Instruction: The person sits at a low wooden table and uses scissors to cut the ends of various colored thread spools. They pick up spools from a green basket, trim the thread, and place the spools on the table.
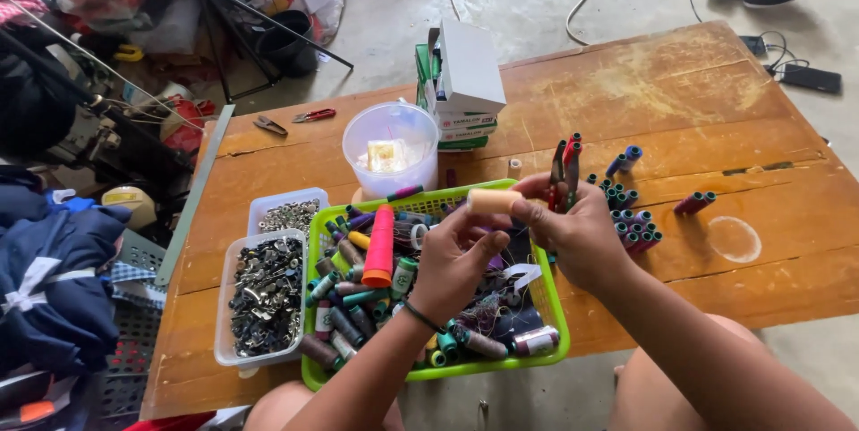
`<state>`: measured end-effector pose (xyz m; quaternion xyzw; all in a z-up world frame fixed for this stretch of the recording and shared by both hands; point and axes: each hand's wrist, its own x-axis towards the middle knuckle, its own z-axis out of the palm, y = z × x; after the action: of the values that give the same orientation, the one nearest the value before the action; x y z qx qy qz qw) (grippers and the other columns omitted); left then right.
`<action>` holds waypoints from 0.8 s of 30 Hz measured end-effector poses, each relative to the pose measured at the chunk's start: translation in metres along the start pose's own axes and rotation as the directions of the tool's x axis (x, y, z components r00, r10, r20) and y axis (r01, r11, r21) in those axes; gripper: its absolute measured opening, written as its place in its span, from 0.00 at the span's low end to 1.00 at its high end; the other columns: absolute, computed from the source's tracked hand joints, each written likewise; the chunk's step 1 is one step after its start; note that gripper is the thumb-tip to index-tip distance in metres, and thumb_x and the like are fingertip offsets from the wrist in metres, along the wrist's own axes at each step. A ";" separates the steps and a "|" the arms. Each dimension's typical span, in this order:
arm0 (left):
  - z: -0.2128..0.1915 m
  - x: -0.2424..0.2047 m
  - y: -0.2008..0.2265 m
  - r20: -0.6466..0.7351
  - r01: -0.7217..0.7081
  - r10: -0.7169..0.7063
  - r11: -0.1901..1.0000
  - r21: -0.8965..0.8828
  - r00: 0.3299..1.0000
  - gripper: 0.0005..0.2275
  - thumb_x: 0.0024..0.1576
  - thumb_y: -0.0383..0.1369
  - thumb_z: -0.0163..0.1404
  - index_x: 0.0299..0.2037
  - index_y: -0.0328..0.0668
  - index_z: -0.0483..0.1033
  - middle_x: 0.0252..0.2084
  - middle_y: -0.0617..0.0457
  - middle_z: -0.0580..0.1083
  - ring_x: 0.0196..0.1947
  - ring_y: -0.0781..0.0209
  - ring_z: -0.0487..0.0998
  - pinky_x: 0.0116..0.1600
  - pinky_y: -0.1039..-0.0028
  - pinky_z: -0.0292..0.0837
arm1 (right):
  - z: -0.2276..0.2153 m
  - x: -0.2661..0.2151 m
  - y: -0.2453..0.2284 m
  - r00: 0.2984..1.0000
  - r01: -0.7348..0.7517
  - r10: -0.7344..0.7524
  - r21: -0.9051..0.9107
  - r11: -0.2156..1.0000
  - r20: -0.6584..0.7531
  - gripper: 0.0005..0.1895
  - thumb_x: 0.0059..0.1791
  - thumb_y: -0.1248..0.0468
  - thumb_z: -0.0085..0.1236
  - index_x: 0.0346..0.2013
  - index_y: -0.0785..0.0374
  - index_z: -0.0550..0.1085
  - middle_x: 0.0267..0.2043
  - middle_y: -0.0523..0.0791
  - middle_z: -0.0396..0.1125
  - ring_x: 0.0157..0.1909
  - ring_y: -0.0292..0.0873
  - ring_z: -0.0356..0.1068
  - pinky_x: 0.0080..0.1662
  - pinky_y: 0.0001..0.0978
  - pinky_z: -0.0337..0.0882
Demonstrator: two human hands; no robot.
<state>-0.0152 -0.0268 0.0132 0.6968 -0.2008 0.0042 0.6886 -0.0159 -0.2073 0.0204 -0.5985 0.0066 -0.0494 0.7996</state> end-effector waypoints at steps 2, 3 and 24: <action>-0.003 -0.004 0.002 0.000 0.070 -0.071 0.997 -0.035 0.998 0.09 0.59 0.34 0.59 0.44 0.35 0.82 0.31 0.49 0.80 0.26 0.63 0.79 0.34 0.75 0.75 | 0.001 -0.001 0.004 1.000 -0.009 0.009 -0.015 1.000 0.019 0.16 0.46 0.69 0.69 0.45 0.73 0.77 0.24 0.47 0.65 0.13 0.32 0.56 0.20 0.24 0.62; -0.004 -0.006 0.002 0.005 0.143 -0.143 0.987 -0.074 0.990 0.05 0.60 0.28 0.58 0.37 0.32 0.83 0.22 0.49 0.79 0.22 0.65 0.77 0.32 0.78 0.74 | 0.001 -0.002 0.006 0.999 -0.020 0.021 -0.032 0.999 0.033 0.15 0.46 0.69 0.69 0.46 0.72 0.78 0.25 0.48 0.65 0.13 0.32 0.56 0.21 0.24 0.63; -0.033 -0.001 -0.017 0.314 -0.374 0.208 0.599 0.708 0.926 0.05 0.55 0.35 0.60 0.37 0.46 0.82 0.27 0.56 0.79 0.32 0.54 0.82 0.47 0.63 0.73 | -0.084 0.114 0.057 0.881 0.273 -0.470 -0.871 0.408 0.055 0.20 0.41 0.67 0.72 0.47 0.59 0.78 0.40 0.48 0.76 0.46 0.56 0.76 0.51 0.48 0.73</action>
<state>-0.0023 0.0044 -0.0019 0.8737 -0.3596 0.1307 0.3004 0.0955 -0.2817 -0.0520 -0.8919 -0.0239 -0.2758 0.3576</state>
